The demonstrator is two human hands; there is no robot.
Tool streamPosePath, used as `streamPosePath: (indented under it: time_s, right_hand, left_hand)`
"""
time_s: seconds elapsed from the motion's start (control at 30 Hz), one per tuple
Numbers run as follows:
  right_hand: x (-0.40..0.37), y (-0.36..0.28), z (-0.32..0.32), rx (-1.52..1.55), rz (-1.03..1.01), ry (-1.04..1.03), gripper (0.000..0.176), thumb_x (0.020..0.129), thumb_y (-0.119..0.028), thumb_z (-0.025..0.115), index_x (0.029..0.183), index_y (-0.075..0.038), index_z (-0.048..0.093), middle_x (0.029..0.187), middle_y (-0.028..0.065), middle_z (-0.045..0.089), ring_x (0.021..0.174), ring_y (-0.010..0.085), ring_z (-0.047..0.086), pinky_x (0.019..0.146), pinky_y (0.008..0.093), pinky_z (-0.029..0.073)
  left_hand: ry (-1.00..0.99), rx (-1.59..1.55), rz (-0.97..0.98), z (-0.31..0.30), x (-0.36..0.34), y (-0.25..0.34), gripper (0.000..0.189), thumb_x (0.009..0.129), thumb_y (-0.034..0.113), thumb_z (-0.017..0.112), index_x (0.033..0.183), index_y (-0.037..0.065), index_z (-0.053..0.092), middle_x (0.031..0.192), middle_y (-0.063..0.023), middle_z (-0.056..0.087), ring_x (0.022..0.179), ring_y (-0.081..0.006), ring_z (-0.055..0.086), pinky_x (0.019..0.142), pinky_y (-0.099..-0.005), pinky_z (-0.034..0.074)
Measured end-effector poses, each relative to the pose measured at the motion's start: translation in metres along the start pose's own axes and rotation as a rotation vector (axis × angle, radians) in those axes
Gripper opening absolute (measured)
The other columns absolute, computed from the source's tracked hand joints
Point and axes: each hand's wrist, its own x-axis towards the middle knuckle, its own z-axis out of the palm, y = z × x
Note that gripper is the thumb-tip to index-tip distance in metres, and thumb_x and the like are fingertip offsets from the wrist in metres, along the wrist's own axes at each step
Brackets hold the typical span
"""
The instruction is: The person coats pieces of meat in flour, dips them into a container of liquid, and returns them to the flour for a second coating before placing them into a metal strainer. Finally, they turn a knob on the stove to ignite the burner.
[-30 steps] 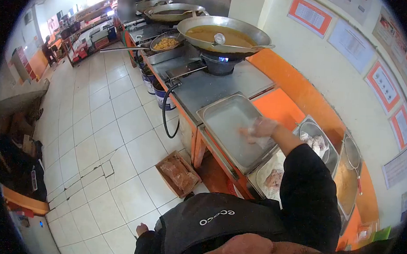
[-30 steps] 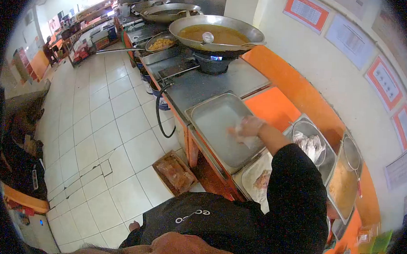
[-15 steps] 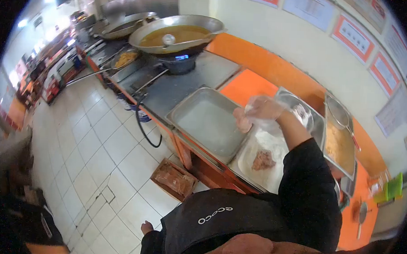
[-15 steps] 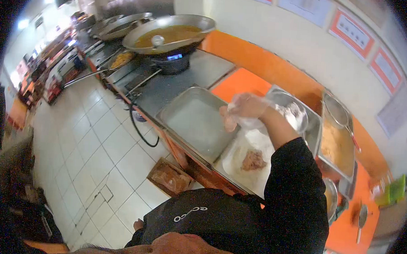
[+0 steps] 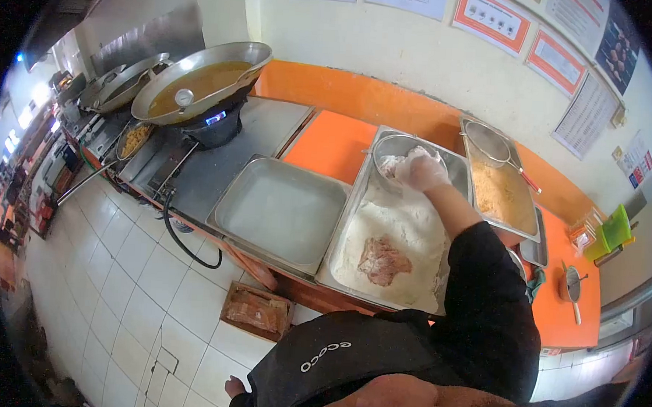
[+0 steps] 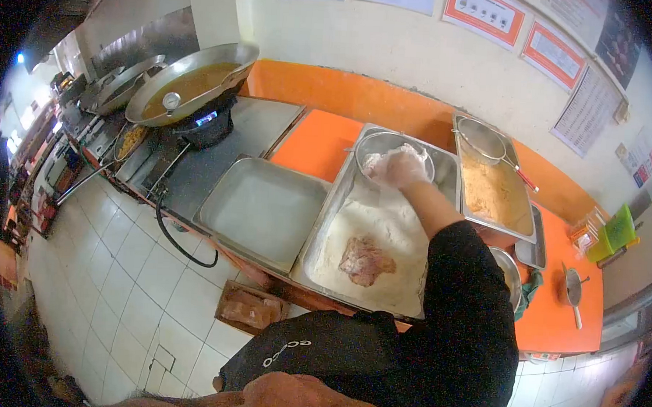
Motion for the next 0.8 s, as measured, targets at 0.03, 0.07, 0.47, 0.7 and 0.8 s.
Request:
streamPosePath:
  time_s: [0.03,0.07,0.47,0.7,0.8]
  right_hand:
    - [0.013,0.015,0.007,0.019,0.063,0.002,0.054,0.076,-0.051,0.049,0.095,-0.003,0.064,0.103,0.0157,0.06,0.101,0.0296,0.055,0.085,0.0367,0.044]
    - [0.022,0.026,0.014,0.039,0.124,0.002,0.054,0.075,-0.051,0.05,0.099,-0.005,0.062,0.108,0.0149,0.059,0.104,0.0297,0.054,0.087,0.0361,0.043]
    - [0.048,0.059,-0.013,0.003,0.284,-0.238,0.043,0.068,-0.041,0.062,0.094,-0.007,0.065,0.098,0.0181,0.061,0.092,0.0287,0.059,0.078,0.034,0.046]
    - [0.049,-0.003,-0.067,-0.112,-0.17,-0.233,0.051,0.07,-0.053,0.053,0.084,-0.005,0.066,0.086,0.0192,0.062,0.082,0.0286,0.06,0.071,0.0362,0.045]
    - [0.049,-0.066,-0.066,-0.095,-0.349,-0.185,0.051,0.072,-0.052,0.05,0.08,-0.005,0.066,0.087,0.0194,0.062,0.084,0.0296,0.06,0.072,0.0366,0.045]
  left_hand:
    - [0.009,0.013,0.012,-0.001,-0.001,0.0,0.044,0.088,0.027,0.041,0.062,-0.005,0.058,0.063,-0.0229,0.058,0.062,-0.0372,0.058,0.057,-0.045,0.047]
    - [0.017,0.028,0.022,-0.001,-0.003,0.001,0.045,0.088,0.027,0.041,0.062,-0.005,0.058,0.063,-0.0228,0.058,0.061,-0.0368,0.058,0.056,-0.0446,0.047]
    - [-0.054,-0.102,-0.288,-0.005,-0.053,-0.011,0.044,0.087,0.029,0.043,0.067,-0.007,0.058,0.068,-0.0251,0.059,0.069,-0.0396,0.059,0.062,-0.0461,0.047]
    - [-0.116,0.036,-0.223,0.008,-0.085,-0.029,0.035,0.086,0.024,0.042,0.071,-0.002,0.059,0.069,-0.022,0.06,0.068,-0.0367,0.06,0.061,-0.0443,0.048]
    - [-0.287,0.067,-0.168,-0.053,-0.088,0.002,0.026,0.085,0.018,0.041,0.072,0.002,0.058,0.068,-0.0196,0.059,0.065,-0.0342,0.06,0.059,-0.0439,0.048]
